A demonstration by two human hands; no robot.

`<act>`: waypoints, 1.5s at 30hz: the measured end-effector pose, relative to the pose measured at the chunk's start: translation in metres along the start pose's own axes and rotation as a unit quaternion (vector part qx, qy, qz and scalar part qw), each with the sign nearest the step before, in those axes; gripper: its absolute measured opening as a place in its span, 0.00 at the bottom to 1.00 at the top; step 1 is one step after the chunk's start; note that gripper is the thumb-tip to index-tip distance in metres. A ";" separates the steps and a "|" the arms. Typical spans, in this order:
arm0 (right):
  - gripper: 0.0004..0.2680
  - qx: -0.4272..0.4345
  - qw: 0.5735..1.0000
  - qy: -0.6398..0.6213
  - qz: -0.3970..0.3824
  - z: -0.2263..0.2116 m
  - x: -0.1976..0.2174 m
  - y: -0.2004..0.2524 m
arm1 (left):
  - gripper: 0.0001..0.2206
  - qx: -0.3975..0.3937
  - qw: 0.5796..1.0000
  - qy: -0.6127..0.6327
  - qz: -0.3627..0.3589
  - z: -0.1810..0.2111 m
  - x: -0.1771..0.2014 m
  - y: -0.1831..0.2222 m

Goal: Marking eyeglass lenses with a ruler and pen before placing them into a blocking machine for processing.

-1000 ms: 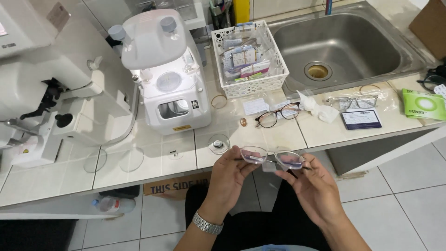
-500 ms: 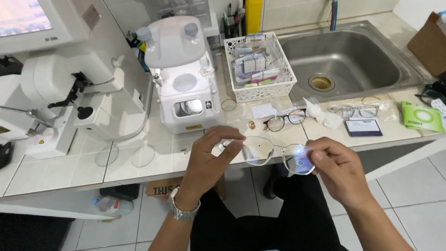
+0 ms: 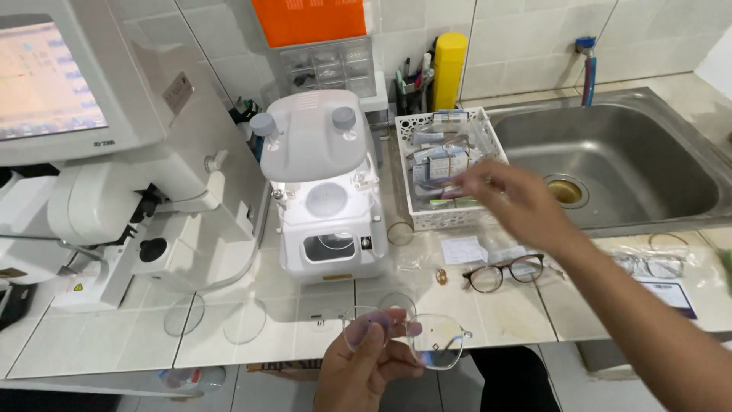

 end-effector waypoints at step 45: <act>0.03 0.022 0.961 -0.260 0.091 -0.032 -0.016 0.048 | 0.26 0.052 0.985 0.165 -0.015 -0.008 -0.020 -0.037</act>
Point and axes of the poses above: each hand's wrist, its own y-axis away from the middle knuckle, its own x-axis out of the back of the hand, z = x × y, the point moved 9 cm from there along -y, towards the middle knuckle, and after that the axes turned 7 degrees about -y, right-handed, at the moved point
